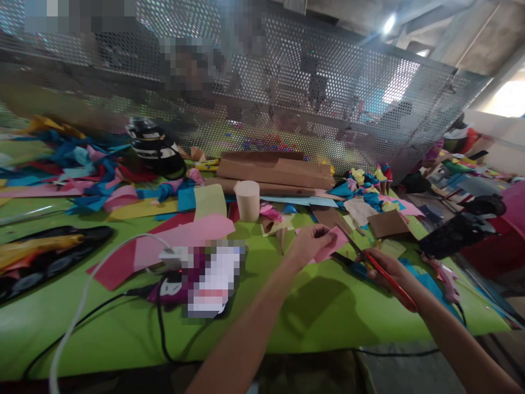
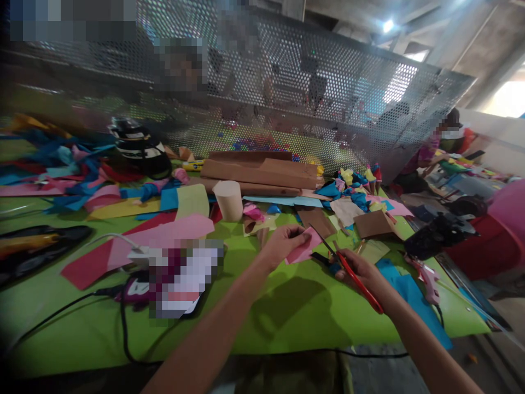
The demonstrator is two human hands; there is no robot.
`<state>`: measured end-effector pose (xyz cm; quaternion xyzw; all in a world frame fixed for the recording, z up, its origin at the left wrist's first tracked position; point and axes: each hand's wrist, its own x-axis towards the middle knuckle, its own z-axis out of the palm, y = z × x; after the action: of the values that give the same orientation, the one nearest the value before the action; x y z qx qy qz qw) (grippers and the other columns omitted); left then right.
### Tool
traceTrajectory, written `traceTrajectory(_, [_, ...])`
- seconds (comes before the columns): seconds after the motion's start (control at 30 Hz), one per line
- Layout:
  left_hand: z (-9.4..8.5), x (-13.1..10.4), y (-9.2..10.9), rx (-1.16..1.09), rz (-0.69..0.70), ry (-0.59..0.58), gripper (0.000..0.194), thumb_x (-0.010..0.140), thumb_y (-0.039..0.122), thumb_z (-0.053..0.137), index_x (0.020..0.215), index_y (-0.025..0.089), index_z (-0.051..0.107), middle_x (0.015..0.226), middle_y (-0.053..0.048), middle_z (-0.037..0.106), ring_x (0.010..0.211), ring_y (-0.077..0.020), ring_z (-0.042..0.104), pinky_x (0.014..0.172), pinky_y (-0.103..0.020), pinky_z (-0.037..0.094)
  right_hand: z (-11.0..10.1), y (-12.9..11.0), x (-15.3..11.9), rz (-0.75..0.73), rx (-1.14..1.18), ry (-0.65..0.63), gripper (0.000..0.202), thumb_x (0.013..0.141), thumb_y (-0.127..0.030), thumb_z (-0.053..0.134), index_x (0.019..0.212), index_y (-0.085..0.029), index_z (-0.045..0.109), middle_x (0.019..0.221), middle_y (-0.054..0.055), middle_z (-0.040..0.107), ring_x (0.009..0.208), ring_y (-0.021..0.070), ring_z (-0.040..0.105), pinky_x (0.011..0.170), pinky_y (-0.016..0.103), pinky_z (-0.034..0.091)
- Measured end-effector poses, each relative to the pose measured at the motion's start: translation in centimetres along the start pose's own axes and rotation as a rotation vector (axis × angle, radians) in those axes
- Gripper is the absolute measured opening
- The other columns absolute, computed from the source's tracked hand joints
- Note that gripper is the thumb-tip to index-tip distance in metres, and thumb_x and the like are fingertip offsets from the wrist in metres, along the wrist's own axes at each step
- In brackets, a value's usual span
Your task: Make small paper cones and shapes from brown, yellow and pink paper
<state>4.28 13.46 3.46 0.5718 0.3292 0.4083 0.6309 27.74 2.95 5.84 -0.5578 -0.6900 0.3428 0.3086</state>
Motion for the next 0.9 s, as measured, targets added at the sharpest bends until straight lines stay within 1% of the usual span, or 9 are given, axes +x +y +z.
traceTrajectory(0.17, [0.0, 0.0, 0.0, -0.019, -0.006, -0.009, 0.022, 0.078, 0.036, 0.074, 0.080, 0.015, 0.072, 0.074, -0.001, 0.068, 0.064, -0.0110, 0.056, 0.063, -0.024, 0.041, 0.0, -1.0, 0.0, 0.049, -0.001, -0.019, 0.043, 0.082, -0.059, 0.070, 0.107, -0.023, 0.073, 0.086, 0.007, 0.070, 0.071, 0.0231, 0.062, 0.059, 0.030, 0.049])
traceTrajectory(0.33, [-0.1, 0.0, -0.1, -0.028, -0.019, -0.023, 0.023, 0.078, 0.038, 0.075, 0.081, 0.015, 0.072, 0.075, -0.002, 0.068, 0.065, -0.0116, 0.056, 0.062, -0.024, 0.041, -0.2, -1.2, 0.1, 0.063, 0.002, -0.028, 0.043, 0.079, -0.058, 0.072, 0.105, -0.024, 0.073, 0.088, 0.007, 0.072, 0.078, 0.0253, 0.065, 0.063, 0.031, 0.052])
traceTrajectory(0.43, [-0.1, 0.1, -0.2, -0.026, -0.022, -0.022, 0.023, 0.078, 0.037, 0.074, 0.084, 0.015, 0.073, 0.078, -0.003, 0.069, 0.066, -0.0118, 0.058, 0.063, -0.024, 0.042, -0.2, -1.4, 0.1, 0.064, 0.001, -0.009, 0.041, 0.078, -0.056, 0.073, 0.102, -0.023, 0.073, 0.089, 0.007, 0.073, 0.080, 0.0256, 0.066, 0.065, 0.031, 0.053])
traceTrajectory(0.53, [-0.1, 0.0, -0.2, -0.011, -0.029, -0.024, 0.024, 0.079, 0.037, 0.074, 0.086, 0.015, 0.074, 0.080, -0.003, 0.070, 0.067, -0.0120, 0.058, 0.063, -0.024, 0.042, -0.1, -1.3, -0.1, 0.076, 0.000, 0.003, 0.037, 0.077, -0.050, 0.075, 0.100, -0.021, 0.073, 0.086, 0.006, 0.072, 0.075, 0.0231, 0.066, 0.060, 0.028, 0.052])
traceTrajectory(0.67, [-0.2, 0.0, -0.3, -0.001, -0.021, -0.027, 0.024, 0.080, 0.038, 0.074, 0.086, 0.015, 0.074, 0.080, -0.003, 0.070, 0.068, -0.0122, 0.059, 0.063, -0.024, 0.042, -0.1, -0.1, -0.2, 0.119, -0.033, 0.034, 0.033, 0.080, -0.045, 0.072, 0.103, -0.022, 0.073, 0.071, 0.001, 0.067, 0.051, 0.0153, 0.055, 0.044, 0.025, 0.041])
traceTrajectory(0.73, [-0.2, 0.1, -0.5, 0.007, -0.006, -0.012, 0.025, 0.080, 0.040, 0.075, 0.085, 0.015, 0.074, 0.080, -0.003, 0.070, 0.068, -0.0126, 0.059, 0.062, -0.024, 0.043, -0.6, 0.9, 0.3, 0.127, -0.091, 0.083, 0.034, 0.082, -0.047, 0.070, 0.104, -0.022, 0.073, 0.064, 0.000, 0.065, 0.045, 0.0148, 0.051, 0.041, 0.026, 0.038])
traceTrajectory(0.8, [-0.2, 0.2, -0.7, -0.013, -0.002, 0.018, 0.026, 0.079, 0.042, 0.077, 0.085, 0.016, 0.074, 0.079, -0.003, 0.070, 0.069, -0.0132, 0.059, 0.062, -0.024, 0.043, -1.4, 2.1, 1.4, 0.140, -0.160, 0.146, 0.036, 0.082, -0.049, 0.069, 0.105, -0.022, 0.072, 0.065, 0.002, 0.067, 0.046, 0.0170, 0.054, 0.043, 0.028, 0.040])
traceTrajectory(0.87, [-0.2, 0.3, -0.7, -0.059, -0.009, 0.048, 0.029, 0.077, 0.044, 0.078, 0.085, 0.017, 0.074, 0.079, -0.003, 0.070, 0.068, -0.0134, 0.059, 0.061, -0.024, 0.043, -2.5, 3.5, 3.0, 0.150, -0.248, 0.199, 0.037, 0.078, -0.046, 0.074, 0.106, -0.022, 0.071, 0.077, 0.006, 0.073, 0.058, 0.0224, 0.064, 0.052, 0.030, 0.046])
traceTrajectory(0.9, [-0.3, 0.2, -0.7, -0.086, -0.015, 0.058, 0.030, 0.077, 0.046, 0.078, 0.086, 0.017, 0.074, 0.079, -0.004, 0.070, 0.068, -0.0135, 0.059, 0.060, -0.024, 0.043, -3.1, 4.3, 3.8, 0.137, -0.385, 0.256, 0.037, 0.078, -0.045, 0.074, 0.107, -0.023, 0.070, 0.085, 0.007, 0.075, 0.069, 0.0255, 0.068, 0.059, 0.031, 0.049])
